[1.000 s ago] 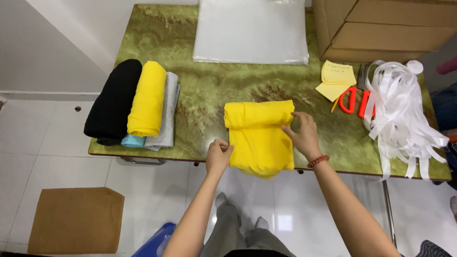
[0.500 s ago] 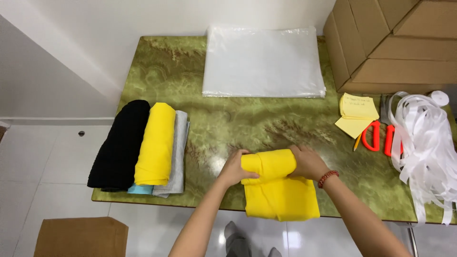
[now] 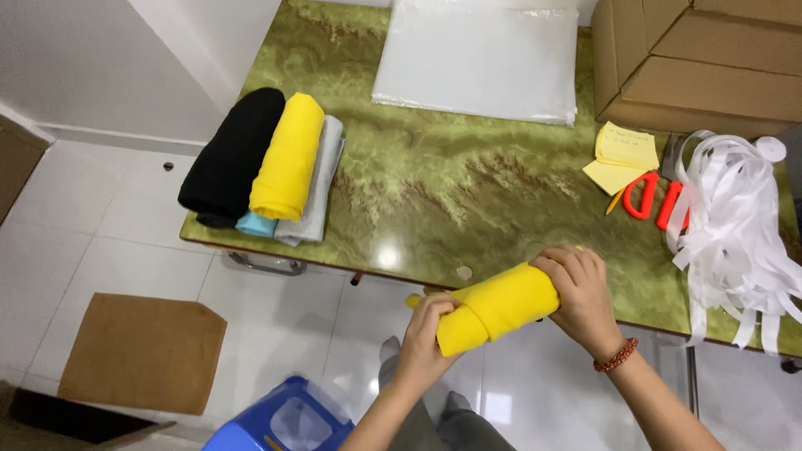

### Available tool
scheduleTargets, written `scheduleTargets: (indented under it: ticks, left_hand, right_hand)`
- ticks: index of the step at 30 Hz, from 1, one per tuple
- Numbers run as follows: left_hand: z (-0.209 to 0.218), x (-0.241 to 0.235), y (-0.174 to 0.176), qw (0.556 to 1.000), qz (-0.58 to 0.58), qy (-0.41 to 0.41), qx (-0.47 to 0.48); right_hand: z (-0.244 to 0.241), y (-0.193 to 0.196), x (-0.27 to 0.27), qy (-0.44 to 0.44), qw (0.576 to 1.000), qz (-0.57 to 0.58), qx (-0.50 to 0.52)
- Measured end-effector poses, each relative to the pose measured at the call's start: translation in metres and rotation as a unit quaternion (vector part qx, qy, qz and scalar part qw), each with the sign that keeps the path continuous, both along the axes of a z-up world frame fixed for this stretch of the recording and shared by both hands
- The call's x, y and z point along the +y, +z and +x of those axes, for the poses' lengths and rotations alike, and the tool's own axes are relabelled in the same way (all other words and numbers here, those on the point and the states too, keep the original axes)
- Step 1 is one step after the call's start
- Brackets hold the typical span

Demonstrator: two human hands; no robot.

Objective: The person takes various garments, including grey pants, black pants, and yellow shirts, from a clothing rack. They lay each item on a table, fold them neatly by hand, and place the folded items into a stack.

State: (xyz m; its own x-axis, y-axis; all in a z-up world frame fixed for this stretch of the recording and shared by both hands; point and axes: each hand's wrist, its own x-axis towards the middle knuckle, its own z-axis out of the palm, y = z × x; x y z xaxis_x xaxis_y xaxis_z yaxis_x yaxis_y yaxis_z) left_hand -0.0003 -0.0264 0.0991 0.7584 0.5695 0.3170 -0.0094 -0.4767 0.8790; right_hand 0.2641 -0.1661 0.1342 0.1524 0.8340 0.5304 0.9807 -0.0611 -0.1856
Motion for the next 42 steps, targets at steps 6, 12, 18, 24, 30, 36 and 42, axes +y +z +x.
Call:
scheduleTargets:
  ticks: [6,12,18,24,30,36,42]
  left_hand:
    - [-0.01,-0.034,0.039,0.98,-0.196,0.03,-0.007]
    - [-0.011,-0.032,0.097,0.926,-0.373,-0.012,-0.063]
    - [-0.022,-0.015,0.158,0.926,-0.356,-0.083,-0.094]
    - [-0.055,-0.003,0.203,0.906,-0.397,-0.126,-0.075]
    - [-0.08,0.036,0.212,0.972,-0.196,-0.13,-0.029]
    - [-0.107,0.024,0.242,0.988,-0.139,-0.047,0.054]
    - [-0.11,0.031,0.218,0.999,-0.04,0.028,-0.009]
  right_hand:
    - [-0.018,0.091,-0.04,-0.003,0.989,-0.149,0.015]
    - [-0.033,0.17,-0.063,0.034,0.967,-0.147,0.205]
    - [-0.044,0.119,-0.076,0.088,0.831,0.037,0.547]
    - [-0.074,0.094,-0.058,0.173,0.64,0.122,0.739]
    - [-0.125,0.205,-0.06,-0.018,0.832,0.117,0.542]
    - [-0.148,0.221,-0.063,-0.018,0.811,0.093,0.577]
    - [-0.142,0.181,-0.058,-0.017,0.812,0.167,0.559]
